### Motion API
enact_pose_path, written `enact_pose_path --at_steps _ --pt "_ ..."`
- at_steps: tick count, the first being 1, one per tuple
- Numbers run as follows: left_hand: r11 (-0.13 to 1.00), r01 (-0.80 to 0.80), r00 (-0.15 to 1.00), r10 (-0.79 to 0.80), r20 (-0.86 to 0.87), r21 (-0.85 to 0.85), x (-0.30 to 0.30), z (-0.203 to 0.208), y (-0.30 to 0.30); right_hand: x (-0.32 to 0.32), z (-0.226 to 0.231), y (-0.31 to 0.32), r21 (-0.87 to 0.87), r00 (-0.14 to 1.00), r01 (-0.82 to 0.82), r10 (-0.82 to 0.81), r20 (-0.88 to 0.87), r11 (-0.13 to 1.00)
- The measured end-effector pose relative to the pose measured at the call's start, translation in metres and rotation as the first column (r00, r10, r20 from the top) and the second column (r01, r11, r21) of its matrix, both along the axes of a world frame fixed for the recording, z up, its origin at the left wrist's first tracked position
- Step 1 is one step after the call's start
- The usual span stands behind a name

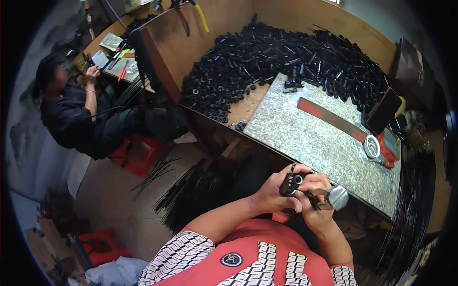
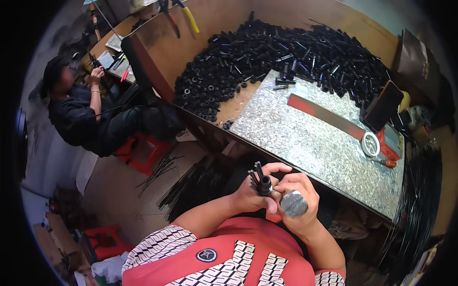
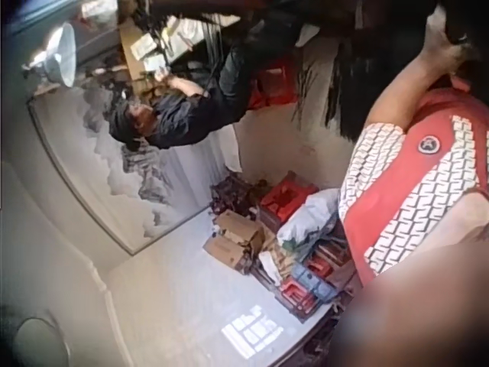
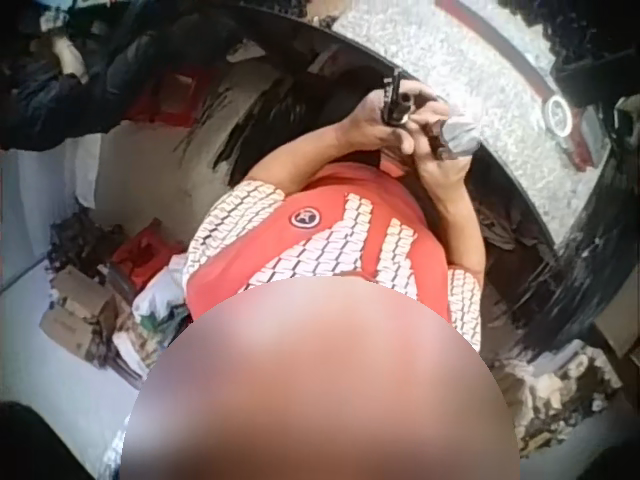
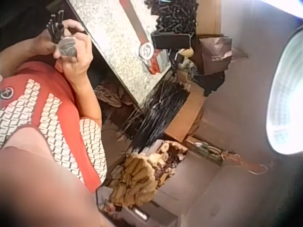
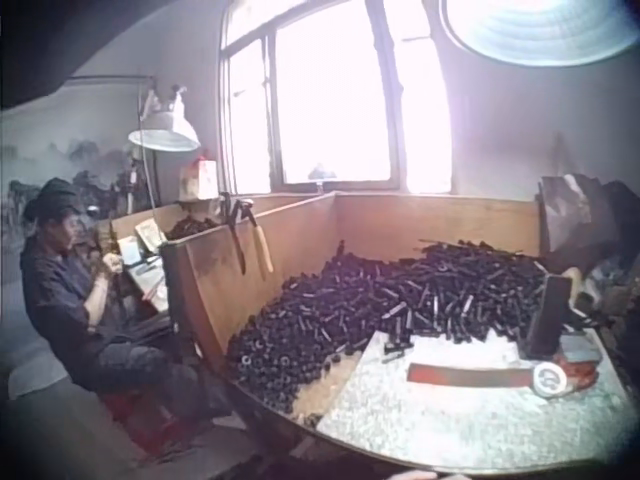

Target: Assembling bundles of black rods into plastic hubs to create fan-like structures.

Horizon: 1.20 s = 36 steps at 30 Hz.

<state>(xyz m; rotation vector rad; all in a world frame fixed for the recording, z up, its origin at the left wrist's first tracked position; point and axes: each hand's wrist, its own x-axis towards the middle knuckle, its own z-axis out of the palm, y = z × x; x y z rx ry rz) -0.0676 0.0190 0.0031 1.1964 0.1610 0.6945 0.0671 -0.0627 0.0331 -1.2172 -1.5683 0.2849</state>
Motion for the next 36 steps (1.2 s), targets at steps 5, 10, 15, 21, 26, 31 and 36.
enact_pose_path --at_steps 5,10,15,21,26,31,36 --pt "0.954 -0.163 0.987 0.155 0.050 0.250 0.005 -0.011 0.006 -0.001 0.007 0.003 0.038 0.992 -0.006 0.001 0.125 0.999" --pt "0.986 -0.051 0.996 0.062 -0.061 0.160 0.002 -0.006 0.008 -0.007 0.008 -0.001 -0.104 0.999 -0.015 0.012 -0.031 0.994" --pt "0.981 -0.134 0.991 0.135 0.007 0.140 0.004 -0.007 0.005 -0.008 0.000 0.000 -0.072 0.994 -0.041 0.033 -0.108 0.997" --pt "0.979 -0.143 0.986 0.153 -0.060 0.148 -0.001 -0.006 0.003 -0.014 -0.001 -0.001 -0.026 0.996 -0.010 0.008 -0.085 1.000" --pt "0.999 0.019 0.999 -0.017 -0.045 0.050 0.000 -0.006 0.004 -0.008 0.003 0.003 -0.018 0.999 -0.038 0.037 -0.017 0.999" --pt "0.999 0.029 1.000 -0.029 0.010 0.022 -0.001 -0.015 0.016 -0.011 0.003 0.009 -0.175 0.967 -0.061 0.015 -0.254 0.983" --pt "0.996 0.005 0.999 -0.001 0.045 -0.090 -0.011 0.002 0.020 0.004 0.019 0.016 -0.299 0.988 -0.141 0.117 -0.098 0.944"
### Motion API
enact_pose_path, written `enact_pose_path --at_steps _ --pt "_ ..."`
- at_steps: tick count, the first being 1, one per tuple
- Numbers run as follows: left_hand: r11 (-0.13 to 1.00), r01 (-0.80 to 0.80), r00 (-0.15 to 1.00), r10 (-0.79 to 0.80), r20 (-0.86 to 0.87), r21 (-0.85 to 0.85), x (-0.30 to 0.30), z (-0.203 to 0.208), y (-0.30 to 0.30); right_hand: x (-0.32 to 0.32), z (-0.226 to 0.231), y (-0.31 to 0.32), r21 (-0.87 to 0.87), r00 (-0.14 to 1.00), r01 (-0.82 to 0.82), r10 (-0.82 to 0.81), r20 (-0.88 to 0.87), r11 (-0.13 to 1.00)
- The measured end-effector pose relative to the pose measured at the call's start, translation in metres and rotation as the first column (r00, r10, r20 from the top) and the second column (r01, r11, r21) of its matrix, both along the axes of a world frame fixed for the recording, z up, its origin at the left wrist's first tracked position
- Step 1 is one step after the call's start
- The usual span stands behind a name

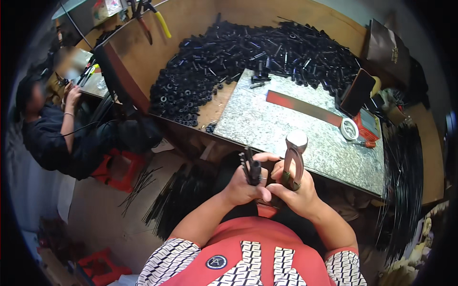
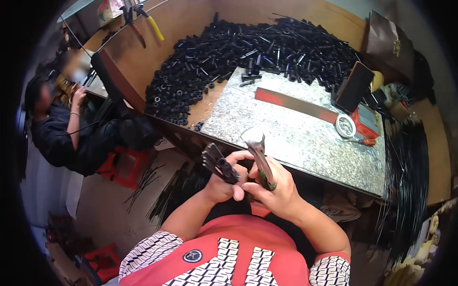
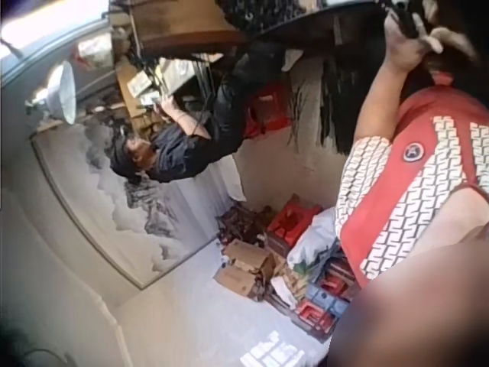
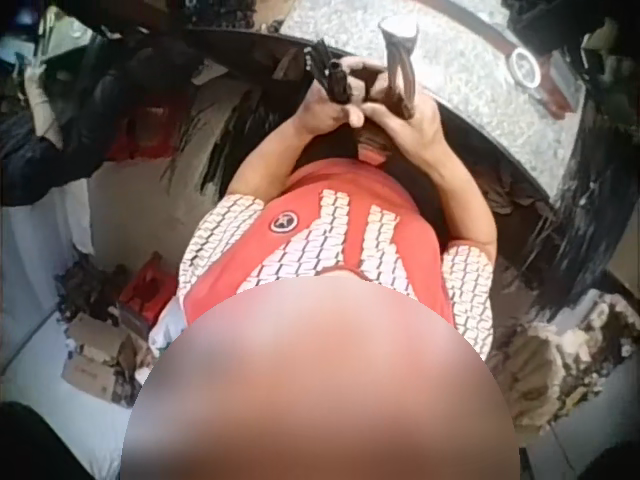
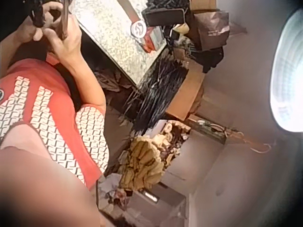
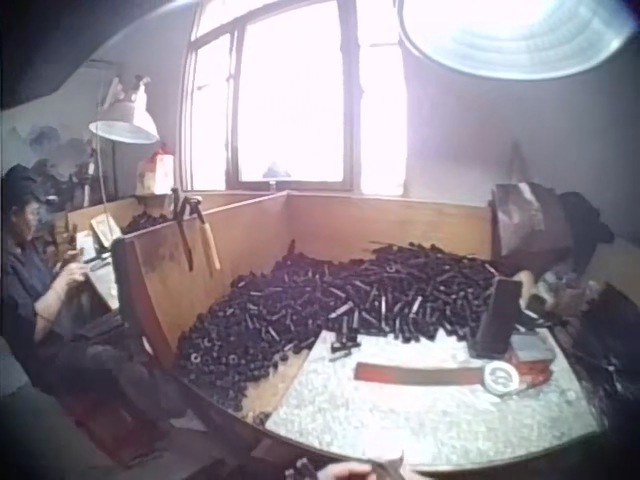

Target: Assembling bundles of black rods into plastic hubs to create fan-like structures.

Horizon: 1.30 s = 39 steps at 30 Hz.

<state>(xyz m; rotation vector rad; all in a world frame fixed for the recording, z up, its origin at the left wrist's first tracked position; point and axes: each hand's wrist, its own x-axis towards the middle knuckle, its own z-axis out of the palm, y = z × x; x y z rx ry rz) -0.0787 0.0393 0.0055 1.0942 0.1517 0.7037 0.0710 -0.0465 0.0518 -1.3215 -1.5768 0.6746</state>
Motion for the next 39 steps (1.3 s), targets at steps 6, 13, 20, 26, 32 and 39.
enact_pose_path --at_steps 6,13,20,26,32,39 --pt "0.997 0.043 0.999 -0.042 -0.016 0.068 0.000 -0.025 0.011 0.039 0.015 -0.040 -0.144 0.968 0.046 -0.009 0.249 0.989" --pt "0.992 -0.017 0.998 0.024 -0.058 0.126 0.004 -0.022 0.010 0.052 0.029 -0.060 0.168 0.498 0.124 -0.207 0.842 0.978" --pt "0.994 -0.026 0.999 0.028 -0.017 0.109 0.004 -0.024 0.009 0.050 0.033 -0.056 0.360 0.264 0.070 -0.365 0.893 0.930" --pt "0.998 0.011 0.996 -0.005 -0.088 0.069 0.001 -0.022 0.007 0.051 0.033 -0.054 0.391 0.181 0.059 -0.395 0.901 0.918" --pt "0.999 0.036 0.996 -0.034 -0.085 0.029 0.001 -0.019 0.006 0.051 0.033 -0.054 0.389 0.162 0.051 -0.392 0.906 0.920" --pt "1.000 0.004 0.997 -0.002 -0.074 0.020 0.003 -0.016 0.004 0.051 0.031 -0.054 0.407 0.158 0.046 -0.409 0.899 0.912"
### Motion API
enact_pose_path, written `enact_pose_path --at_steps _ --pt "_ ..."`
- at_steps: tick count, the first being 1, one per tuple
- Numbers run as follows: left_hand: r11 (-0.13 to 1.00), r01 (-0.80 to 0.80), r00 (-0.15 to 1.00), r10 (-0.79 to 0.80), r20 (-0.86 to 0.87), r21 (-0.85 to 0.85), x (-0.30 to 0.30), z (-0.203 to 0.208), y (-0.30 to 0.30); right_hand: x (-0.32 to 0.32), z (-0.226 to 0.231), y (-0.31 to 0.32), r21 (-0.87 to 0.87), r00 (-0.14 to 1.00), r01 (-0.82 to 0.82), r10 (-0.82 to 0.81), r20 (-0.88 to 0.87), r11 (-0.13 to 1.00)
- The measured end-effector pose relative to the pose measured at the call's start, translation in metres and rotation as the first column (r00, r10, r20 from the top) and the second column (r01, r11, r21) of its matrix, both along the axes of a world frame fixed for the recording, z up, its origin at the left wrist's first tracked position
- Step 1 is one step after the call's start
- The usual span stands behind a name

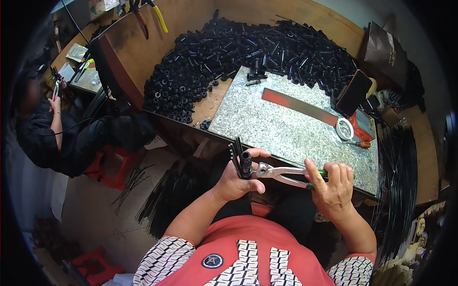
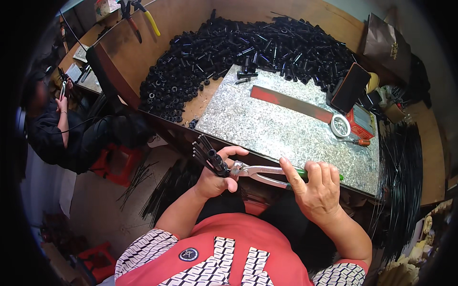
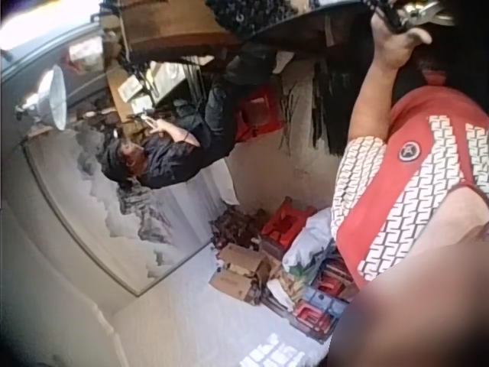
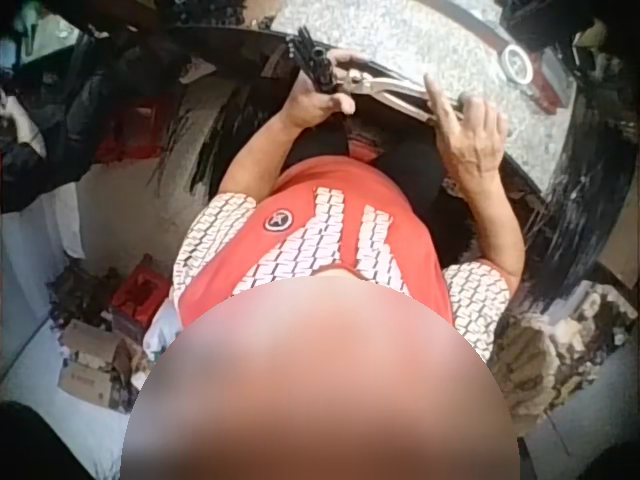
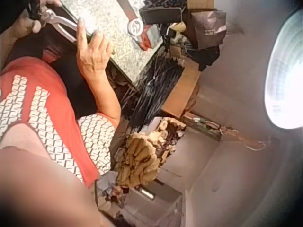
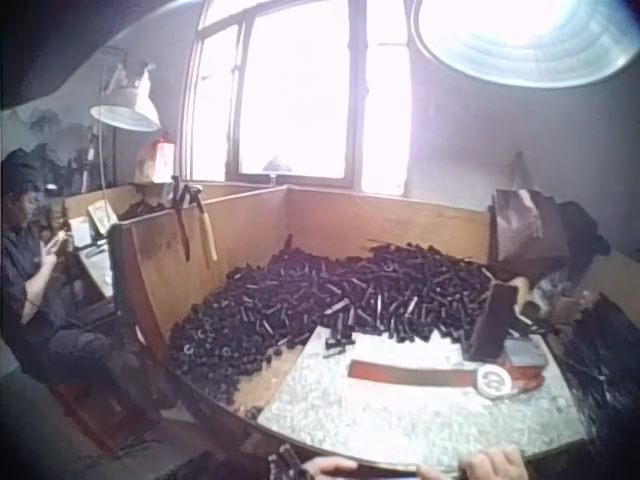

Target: Assembling bundles of black rods into plastic hubs to create fan-like structures.

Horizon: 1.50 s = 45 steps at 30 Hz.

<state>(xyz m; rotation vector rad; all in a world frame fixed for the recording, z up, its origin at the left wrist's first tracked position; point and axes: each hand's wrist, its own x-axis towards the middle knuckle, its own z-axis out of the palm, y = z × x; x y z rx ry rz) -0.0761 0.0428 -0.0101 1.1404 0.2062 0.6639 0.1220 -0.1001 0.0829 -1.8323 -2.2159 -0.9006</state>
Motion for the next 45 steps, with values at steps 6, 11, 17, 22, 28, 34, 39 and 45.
enact_pose_path --at_steps 6,11,17,22,28,34,39,45 --pt "1.000 0.001 1.000 -0.001 0.016 0.013 0.002 0.005 0.000 0.001 0.000 0.000 0.012 1.000 -0.014 0.014 -0.001 1.000" --pt "1.000 0.002 1.000 -0.002 0.014 0.002 0.002 0.005 -0.001 0.000 -0.002 0.000 0.010 1.000 -0.012 0.012 -0.012 1.000" --pt "0.990 -0.142 0.989 0.142 0.047 -0.001 0.006 0.003 -0.009 -0.015 -0.009 -0.003 -0.177 0.952 -0.007 -0.047 -0.302 0.984" --pt "0.974 -0.224 0.975 0.224 0.012 0.035 0.005 0.004 -0.011 -0.024 -0.019 -0.007 -0.307 0.848 -0.041 -0.129 -0.514 0.951" --pt "0.982 -0.162 0.986 0.165 -0.019 0.099 -0.003 0.001 -0.008 -0.018 -0.013 -0.003 -0.234 0.925 -0.060 -0.034 -0.378 0.970" --pt "0.988 -0.082 0.992 0.093 -0.083 0.130 -0.005 0.008 -0.004 -0.014 -0.009 -0.002 -0.164 0.964 -0.061 0.015 -0.266 0.985" --pt "1.000 0.001 0.996 -0.001 -0.084 0.008 -0.006 0.010 -0.003 -0.011 -0.004 0.000 -0.196 0.958 -0.093 0.034 -0.285 0.976" --pt "0.997 0.070 0.991 -0.067 -0.114 0.022 -0.006 0.013 0.000 -0.011 -0.011 -0.001 -0.210 0.932 -0.105 0.023 -0.361 0.972"
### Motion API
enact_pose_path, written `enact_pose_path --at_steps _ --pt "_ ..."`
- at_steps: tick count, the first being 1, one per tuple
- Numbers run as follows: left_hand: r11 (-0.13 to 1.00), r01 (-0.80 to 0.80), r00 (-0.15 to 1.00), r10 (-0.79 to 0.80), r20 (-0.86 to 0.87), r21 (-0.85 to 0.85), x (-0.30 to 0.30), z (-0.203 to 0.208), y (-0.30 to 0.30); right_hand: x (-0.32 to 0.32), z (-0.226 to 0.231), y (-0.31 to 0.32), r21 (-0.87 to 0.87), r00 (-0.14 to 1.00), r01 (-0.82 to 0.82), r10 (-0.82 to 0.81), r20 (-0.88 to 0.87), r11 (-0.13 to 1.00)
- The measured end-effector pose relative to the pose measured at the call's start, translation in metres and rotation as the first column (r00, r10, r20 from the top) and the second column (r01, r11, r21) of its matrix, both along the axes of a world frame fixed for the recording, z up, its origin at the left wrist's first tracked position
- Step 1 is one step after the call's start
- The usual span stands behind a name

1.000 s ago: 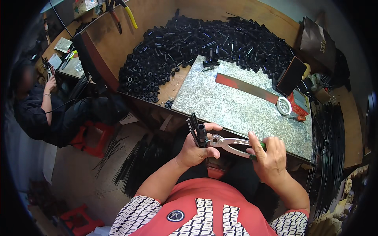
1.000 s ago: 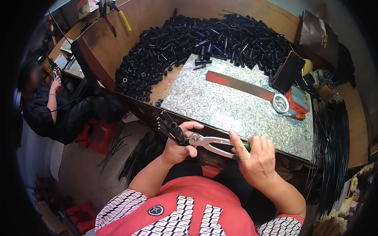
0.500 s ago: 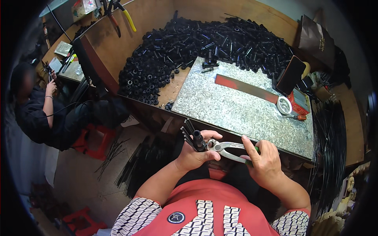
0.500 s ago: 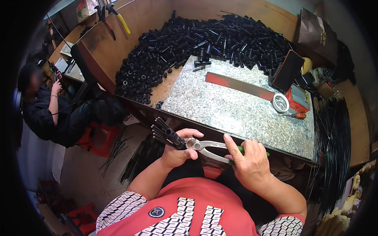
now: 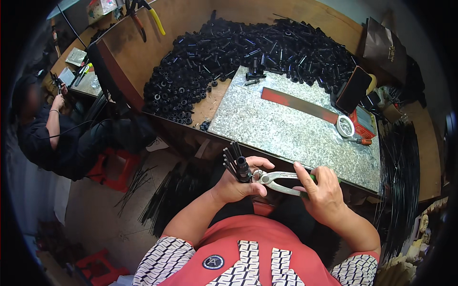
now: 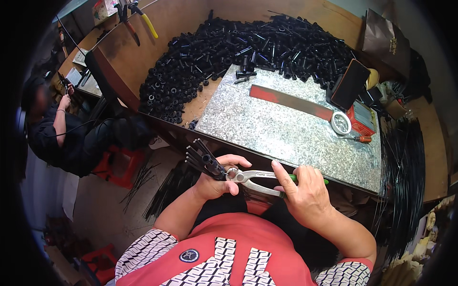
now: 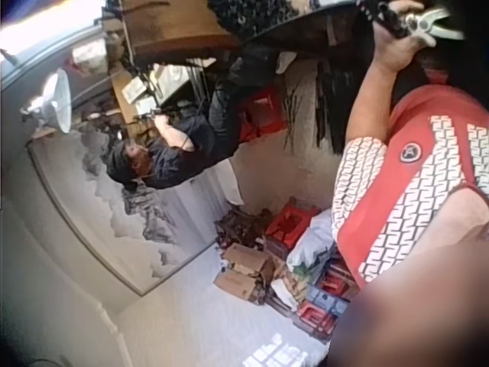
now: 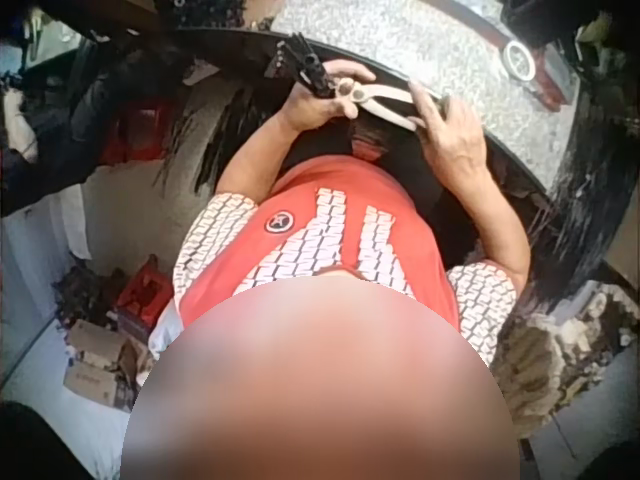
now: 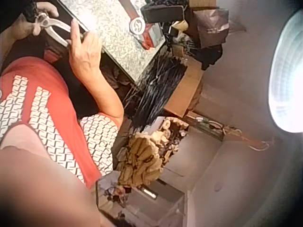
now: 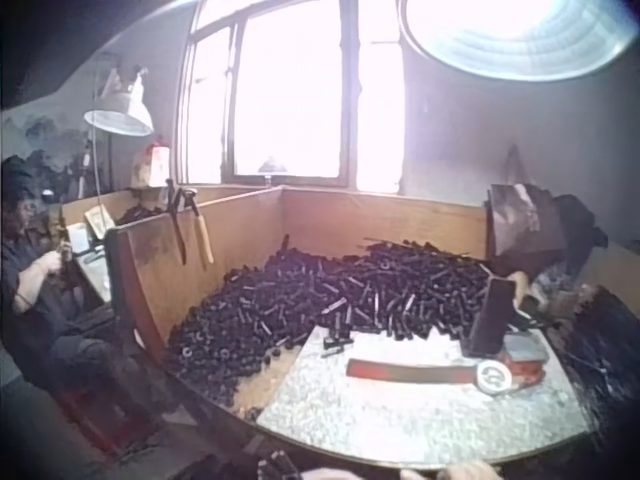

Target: Assembling bundles of black rods into plastic hubs to create fan-like structures.

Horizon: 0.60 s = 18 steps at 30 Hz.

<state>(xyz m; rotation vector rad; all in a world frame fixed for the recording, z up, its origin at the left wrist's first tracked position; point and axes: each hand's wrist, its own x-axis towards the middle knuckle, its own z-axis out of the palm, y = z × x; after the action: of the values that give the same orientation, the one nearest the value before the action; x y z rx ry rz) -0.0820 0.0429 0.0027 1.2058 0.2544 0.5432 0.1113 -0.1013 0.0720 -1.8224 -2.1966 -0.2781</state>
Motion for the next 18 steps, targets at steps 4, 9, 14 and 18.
enact_pose_path --at_steps 4,9,14,18 --pt "0.999 0.002 1.000 -0.002 0.006 -0.044 0.000 0.001 0.000 0.000 0.001 0.002 0.048 0.998 -0.007 0.004 0.059 0.999" --pt "1.000 -0.020 1.000 0.020 -0.006 0.013 0.003 -0.006 0.001 0.004 0.007 -0.001 0.075 0.984 -0.012 -0.001 0.178 0.997" --pt "0.988 -0.051 0.998 0.056 -0.025 0.147 0.004 -0.007 0.000 0.006 0.013 -0.002 0.061 0.966 -0.017 0.001 0.257 0.998" --pt "0.996 0.003 0.998 0.002 -0.057 0.085 0.005 -0.011 0.000 0.003 0.011 -0.005 -0.055 0.996 0.004 0.001 0.091 0.998"
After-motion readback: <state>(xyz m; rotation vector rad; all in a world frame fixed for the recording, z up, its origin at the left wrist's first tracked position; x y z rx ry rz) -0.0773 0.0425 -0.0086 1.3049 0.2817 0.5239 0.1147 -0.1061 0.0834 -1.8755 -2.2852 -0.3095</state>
